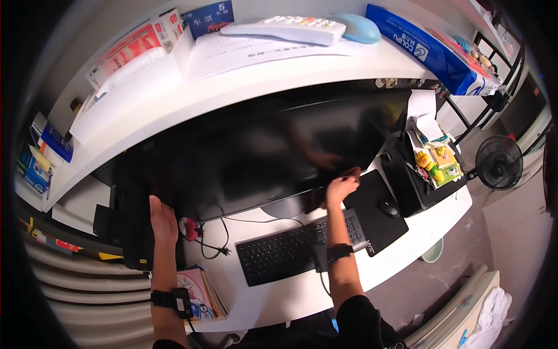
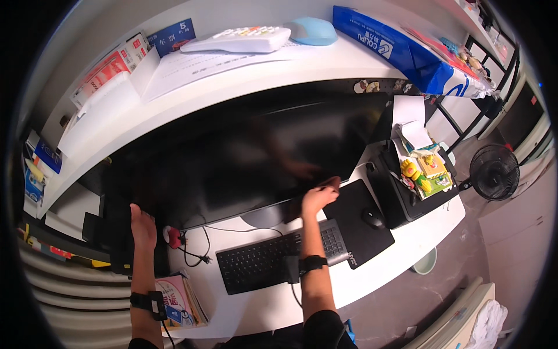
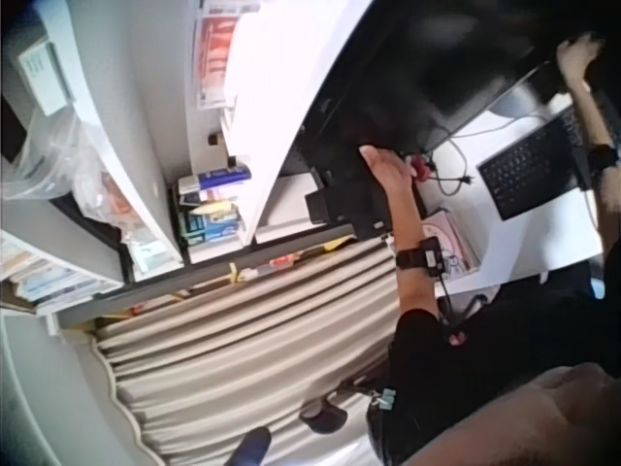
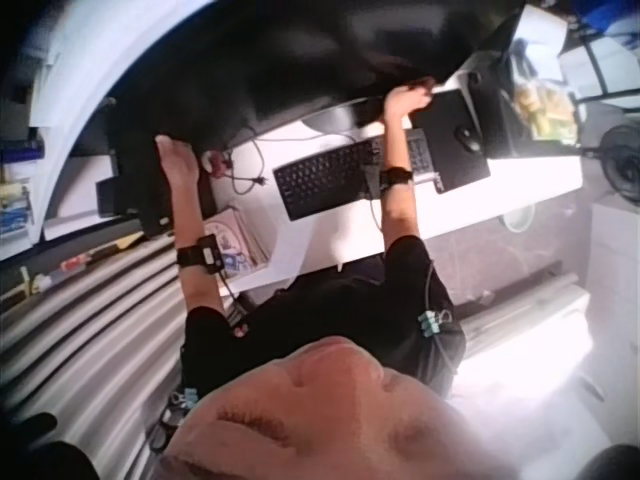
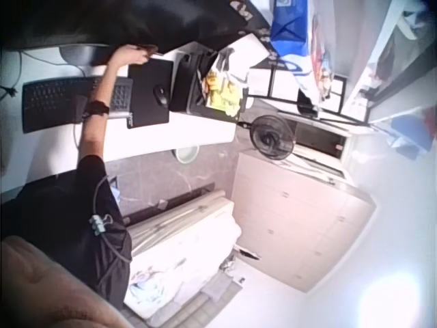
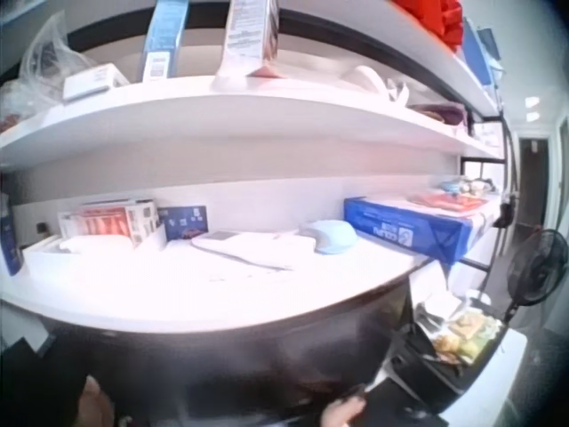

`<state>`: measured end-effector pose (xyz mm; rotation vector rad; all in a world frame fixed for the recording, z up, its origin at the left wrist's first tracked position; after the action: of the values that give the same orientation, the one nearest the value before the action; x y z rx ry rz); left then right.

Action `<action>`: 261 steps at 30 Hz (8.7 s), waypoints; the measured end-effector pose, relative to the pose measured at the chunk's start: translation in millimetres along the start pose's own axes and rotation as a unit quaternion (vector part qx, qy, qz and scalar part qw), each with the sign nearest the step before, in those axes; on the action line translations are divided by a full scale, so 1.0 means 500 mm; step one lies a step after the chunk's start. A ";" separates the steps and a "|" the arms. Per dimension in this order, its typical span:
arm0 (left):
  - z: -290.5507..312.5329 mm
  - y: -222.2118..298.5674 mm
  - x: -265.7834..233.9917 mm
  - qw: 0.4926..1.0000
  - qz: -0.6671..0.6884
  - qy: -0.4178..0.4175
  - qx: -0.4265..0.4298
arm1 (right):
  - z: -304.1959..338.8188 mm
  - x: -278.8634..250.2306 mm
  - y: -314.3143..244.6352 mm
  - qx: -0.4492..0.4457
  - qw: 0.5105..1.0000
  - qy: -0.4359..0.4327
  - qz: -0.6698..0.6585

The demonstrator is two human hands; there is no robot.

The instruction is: Cleaning a computer monitor by wiping the screen with a damp cloth.

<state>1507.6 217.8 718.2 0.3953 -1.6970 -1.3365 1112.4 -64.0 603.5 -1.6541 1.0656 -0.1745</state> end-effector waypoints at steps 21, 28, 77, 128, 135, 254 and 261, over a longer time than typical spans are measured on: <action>0.001 0.001 0.000 1.000 0.007 0.003 -0.007 | -0.096 -0.027 -0.078 -0.125 0.961 -0.002 -0.247; 0.007 0.000 0.011 1.000 0.020 0.015 0.016 | -0.080 -0.034 -0.104 -0.040 0.943 0.005 -0.331; 0.267 -0.156 0.249 0.955 -0.025 -0.155 -0.252 | 0.218 -0.221 -0.123 0.087 0.781 -0.552 -0.280; 0.017 0.020 0.034 0.995 0.025 0.018 0.100 | -0.156 -0.148 -0.394 -0.237 0.914 -0.004 -0.329; -0.008 0.009 -0.072 0.980 0.166 -0.096 0.060 | -0.061 -0.006 0.007 0.084 0.964 -0.056 -0.247; 0.006 0.108 0.073 0.990 -0.030 0.026 0.137 | -0.227 -0.090 -0.108 -0.209 0.956 0.093 -0.181; 0.004 0.102 0.089 0.988 -0.048 0.020 0.142 | -0.061 -0.015 0.083 -0.078 0.992 -0.021 -0.096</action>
<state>1495.9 205.7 783.6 0.6711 -1.8597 -1.1471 1067.0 -79.6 583.5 -1.8934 0.9061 -0.1856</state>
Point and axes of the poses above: each hand's wrist, its own z-axis away from the middle knuckle, its own x-axis out of the palm, y = z × x, the point moved 6 cm from there along -z, towards the middle knuckle, and after that the axes turned 9 degrees about y, right-handed, at the moved point
